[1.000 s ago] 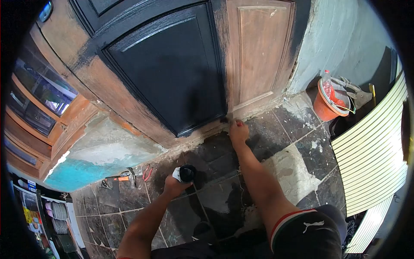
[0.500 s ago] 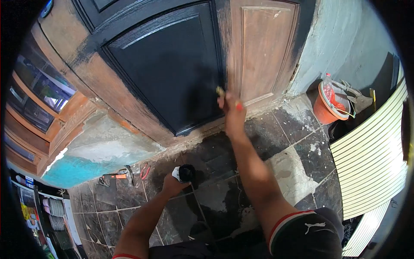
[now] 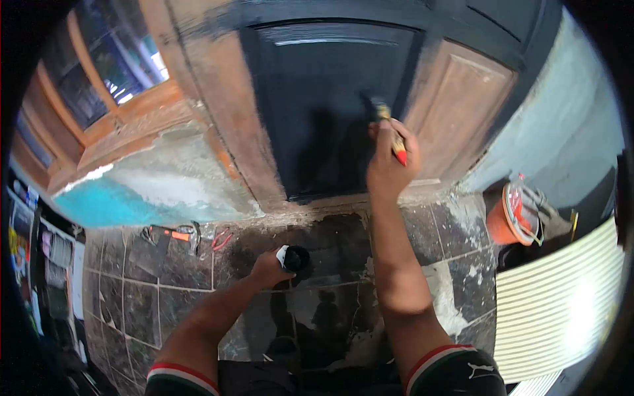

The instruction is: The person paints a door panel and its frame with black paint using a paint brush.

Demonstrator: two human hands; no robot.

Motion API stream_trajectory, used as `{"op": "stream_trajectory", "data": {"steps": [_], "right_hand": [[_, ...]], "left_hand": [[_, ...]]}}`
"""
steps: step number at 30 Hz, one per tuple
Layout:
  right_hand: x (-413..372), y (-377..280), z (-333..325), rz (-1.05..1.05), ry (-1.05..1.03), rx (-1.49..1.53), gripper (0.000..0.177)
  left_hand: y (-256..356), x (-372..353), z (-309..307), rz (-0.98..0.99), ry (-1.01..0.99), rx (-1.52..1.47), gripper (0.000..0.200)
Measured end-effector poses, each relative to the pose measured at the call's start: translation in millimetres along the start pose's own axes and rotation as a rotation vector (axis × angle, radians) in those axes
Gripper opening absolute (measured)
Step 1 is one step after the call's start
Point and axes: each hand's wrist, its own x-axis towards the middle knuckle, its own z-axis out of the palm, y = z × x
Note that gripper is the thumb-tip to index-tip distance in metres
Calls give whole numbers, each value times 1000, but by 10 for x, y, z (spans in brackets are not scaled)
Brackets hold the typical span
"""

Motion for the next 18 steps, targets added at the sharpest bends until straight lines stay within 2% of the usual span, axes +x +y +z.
{"op": "stream_trajectory", "data": {"steps": [1, 4, 6, 8, 10, 12, 15, 17, 18], "right_hand": [[8, -51, -5, -160, 8, -87, 13], [-373, 489, -375, -303, -205, -348, 15], [-857, 957, -818, 7, -443, -509, 15], [-1236, 1408, -1136, -9, -673, -727, 13], [-1289, 1470, -1107, -45, -640, -677, 15], [-1125, 1447, -983, -83, -617, -639, 18], [-460, 543, -393, -52, -494, -517, 20], [-204, 332, -183, -375, -290, -392, 20], [-179, 276, -154, -425, -259, -385, 20]], "left_hand": [[7, 14, -25, -23, -20, 35, 77], [108, 45, -101, -67, -27, 116, 80], [114, 48, -117, -56, -25, 114, 79], [84, 13, -108, -21, -18, 106, 78], [74, -1, -93, 47, -6, 94, 75], [103, 8, -116, -9, -64, 97, 78], [-10, 38, -15, 26, -76, 94, 83], [-30, 71, -13, 39, -68, 106, 86], [22, 58, -58, 19, -72, 115, 88]]}}
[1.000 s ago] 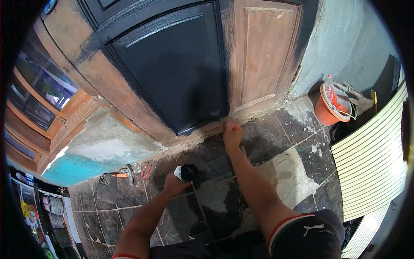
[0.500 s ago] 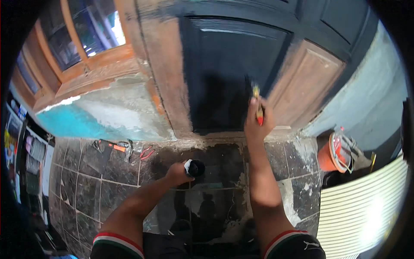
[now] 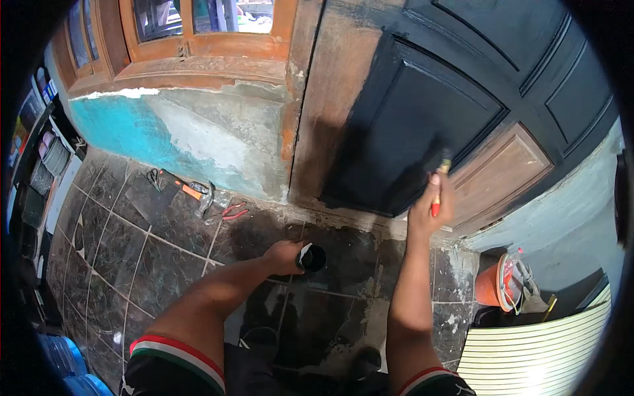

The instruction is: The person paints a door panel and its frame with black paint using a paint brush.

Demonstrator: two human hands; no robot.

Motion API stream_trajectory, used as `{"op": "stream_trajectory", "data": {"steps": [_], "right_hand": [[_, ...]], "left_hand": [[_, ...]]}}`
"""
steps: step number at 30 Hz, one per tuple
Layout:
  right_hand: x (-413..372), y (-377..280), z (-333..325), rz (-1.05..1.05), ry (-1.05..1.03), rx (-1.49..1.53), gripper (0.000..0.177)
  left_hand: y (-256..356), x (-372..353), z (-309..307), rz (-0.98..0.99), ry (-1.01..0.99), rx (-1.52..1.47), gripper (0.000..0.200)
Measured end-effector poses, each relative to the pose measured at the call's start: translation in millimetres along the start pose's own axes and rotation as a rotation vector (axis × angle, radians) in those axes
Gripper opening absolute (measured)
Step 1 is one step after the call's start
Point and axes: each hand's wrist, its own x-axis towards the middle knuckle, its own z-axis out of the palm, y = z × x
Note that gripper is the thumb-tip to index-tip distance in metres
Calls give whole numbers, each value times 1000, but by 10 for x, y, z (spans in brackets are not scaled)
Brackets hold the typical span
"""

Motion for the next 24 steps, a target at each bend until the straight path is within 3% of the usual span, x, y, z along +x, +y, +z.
{"op": "stream_trajectory", "data": {"steps": [2, 5, 7, 9, 10, 12, 14, 16, 19, 22, 24], "right_hand": [[41, -72, 26, -83, 78, -10, 19], [-719, 189, 121, 76, -182, -39, 23], [-1429, 401, 40, 191, -490, -52, 24], [-1718, 411, 67, 286, -846, -203, 23], [-1731, 422, 110, 282, -846, -194, 22], [-1646, 458, 223, 285, -844, -178, 22], [-1155, 291, 444, 142, -618, -40, 24], [-579, -284, 465, 390, -441, 119, 25], [-440, -575, 510, 79, -171, 158, 24], [-1049, -336, 610, 56, -301, 101, 25], [-1753, -46, 691, 179, -425, 57, 28]], "left_hand": [[-29, -11, 5, -19, 9, 20, 92], [-66, -13, 3, -62, 2, 34, 97], [181, -66, -266, -147, -86, 23, 100], [69, -39, -157, -17, 88, 35, 103], [19, -58, -106, 43, 173, 42, 104], [90, -48, -172, -43, 81, -5, 100], [77, -87, -166, -54, 62, -31, 98], [-70, -82, -25, 11, 125, -34, 99], [-21, -122, -123, -108, -18, -39, 98], [-169, -193, -40, -9, 107, -62, 97], [-242, -218, -2, 8, 125, -28, 95]]}}
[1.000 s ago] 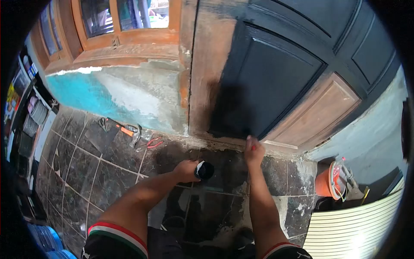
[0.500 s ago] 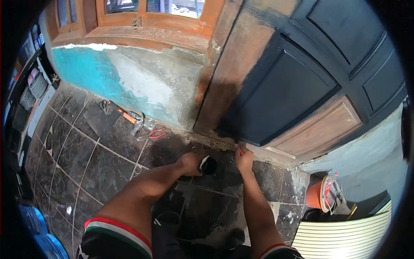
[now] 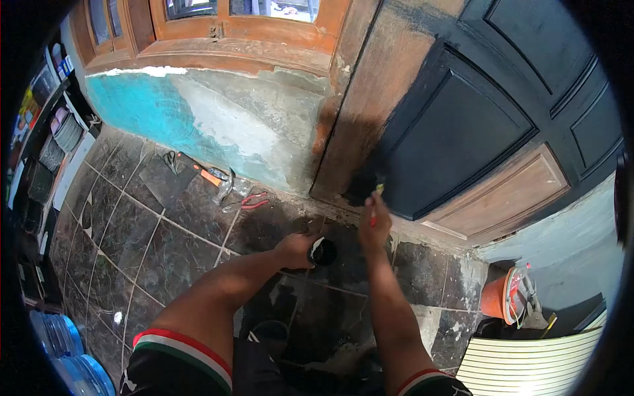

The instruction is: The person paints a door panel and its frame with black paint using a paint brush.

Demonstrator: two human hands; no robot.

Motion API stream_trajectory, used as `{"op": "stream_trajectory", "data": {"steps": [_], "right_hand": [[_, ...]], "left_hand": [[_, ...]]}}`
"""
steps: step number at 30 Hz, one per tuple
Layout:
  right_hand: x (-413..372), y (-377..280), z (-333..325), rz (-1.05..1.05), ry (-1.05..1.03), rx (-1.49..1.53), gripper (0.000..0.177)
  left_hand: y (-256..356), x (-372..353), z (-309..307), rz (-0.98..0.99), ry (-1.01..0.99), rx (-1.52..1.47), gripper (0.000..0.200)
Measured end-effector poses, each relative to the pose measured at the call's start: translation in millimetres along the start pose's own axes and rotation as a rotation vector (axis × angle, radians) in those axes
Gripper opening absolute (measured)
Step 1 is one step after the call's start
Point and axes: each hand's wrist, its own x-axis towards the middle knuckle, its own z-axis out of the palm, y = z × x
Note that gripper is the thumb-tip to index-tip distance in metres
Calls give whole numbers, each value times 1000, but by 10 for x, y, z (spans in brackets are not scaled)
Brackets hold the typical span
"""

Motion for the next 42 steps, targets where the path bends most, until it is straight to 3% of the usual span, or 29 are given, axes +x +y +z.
{"op": "stream_trajectory", "data": {"steps": [5, 8, 10, 13, 15, 19, 21, 24, 27, 29, 32, 35, 40, 42], "right_hand": [[-310, 182, 138, 467, -640, -59, 29], [-128, 289, 223, 231, -433, -2, 32], [396, -136, 14, 402, -336, 280, 31], [964, -748, -311, 152, -2, 438, 28], [1173, -943, -394, -72, 180, 470, 26], [782, -714, -236, 29, 30, 312, 30], [282, -328, -55, 196, -151, 84, 32], [611, -203, 60, 426, -281, 117, 33], [1628, -983, -430, 208, -200, 61, 35], [2084, -1364, -661, 321, -94, 364, 34], [2464, -1663, -887, 145, 5, 336, 30], [2674, -1664, -904, -227, 295, 286, 27], [2592, -1452, -1339, -202, 165, 320, 25], [2423, -1195, -1622, -129, 55, 269, 25]], "left_hand": [[-76, -96, 51, 45, 25, -4, 91], [-113, -63, 6, 62, 20, -23, 93], [-174, -34, 102, 80, 45, -38, 86], [-144, -13, 65, -33, -48, 8, 76], [-49, -11, -27, 5, -17, -22, 72], [-116, 65, 18, -49, -72, 55, 84], [-63, 118, -29, -75, -63, 85, 87], [119, 116, -121, -94, -88, 43, 94], [226, 161, -170, -85, -99, 23, 98], [286, 169, -184, -87, -115, 9, 97], [389, 220, -228, -105, -156, -2, 97], [342, 293, -164, -81, -144, 35, 95], [169, 328, 57, 22, -39, 66, 90], [169, 353, 108, -23, -106, 100, 89]]}}
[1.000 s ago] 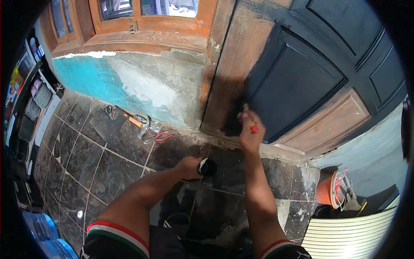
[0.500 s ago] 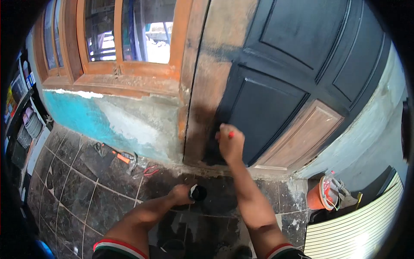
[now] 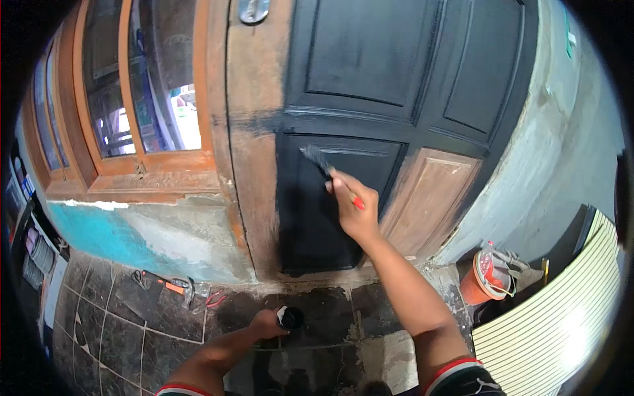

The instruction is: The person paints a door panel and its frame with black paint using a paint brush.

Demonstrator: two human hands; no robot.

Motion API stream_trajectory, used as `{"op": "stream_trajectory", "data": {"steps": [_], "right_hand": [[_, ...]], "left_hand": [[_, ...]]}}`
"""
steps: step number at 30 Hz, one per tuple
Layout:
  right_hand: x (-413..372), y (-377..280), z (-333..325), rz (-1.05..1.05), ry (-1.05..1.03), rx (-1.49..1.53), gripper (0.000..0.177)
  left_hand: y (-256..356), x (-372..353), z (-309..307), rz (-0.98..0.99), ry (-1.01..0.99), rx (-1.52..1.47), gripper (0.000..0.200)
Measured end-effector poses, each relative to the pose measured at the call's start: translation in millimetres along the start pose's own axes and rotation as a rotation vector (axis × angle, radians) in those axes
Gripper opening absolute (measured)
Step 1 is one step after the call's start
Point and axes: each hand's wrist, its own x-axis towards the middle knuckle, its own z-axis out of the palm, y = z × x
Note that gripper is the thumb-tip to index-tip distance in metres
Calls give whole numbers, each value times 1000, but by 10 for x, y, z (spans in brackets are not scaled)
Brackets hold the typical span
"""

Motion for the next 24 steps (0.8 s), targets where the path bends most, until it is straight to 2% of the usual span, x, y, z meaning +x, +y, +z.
{"op": "stream_trajectory", "data": {"steps": [3, 4, 5, 7, 10, 13, 14, 17, 20, 23, 24], "right_hand": [[-157, 434, -588, 145, -141, -94, 28], [-137, 409, -745, 191, -67, -108, 31], [-75, 370, -908, 325, -6, -158, 30], [49, 301, -1186, 364, 79, -359, 24], [67, 346, -1221, -260, 316, -348, 26], [-289, 895, -1216, -214, 190, -410, 33], [-486, 995, -1275, -166, 1, -501, 37], [-1188, 1451, -1211, -146, -152, -460, 37], [-1794, 1658, -1095, 55, -239, -400, 33], [-1710, 1720, -1060, 417, -840, -596, 26], [-1544, 1679, -1045, 338, -760, -619, 25]], "left_hand": [[56, -38, -43, -11, -35, -8, 88], [79, -43, -64, -5, -36, -22, 88], [82, -36, -53, -6, -17, -51, 87], [94, -41, -17, -10, 12, -113, 87], [36, 70, 136, -130, -32, -90, 84], [247, 133, 116, -86, 58, -170, 81], [483, 91, -20, -92, 66, -215, 80], [802, 102, -132, -70, 118, -256, 78], [1010, 119, -251, -128, 30, -243, 77], [1215, 97, -356, -104, 25, -176, 78], [1281, 74, -371, -112, 56, -242, 78]]}}
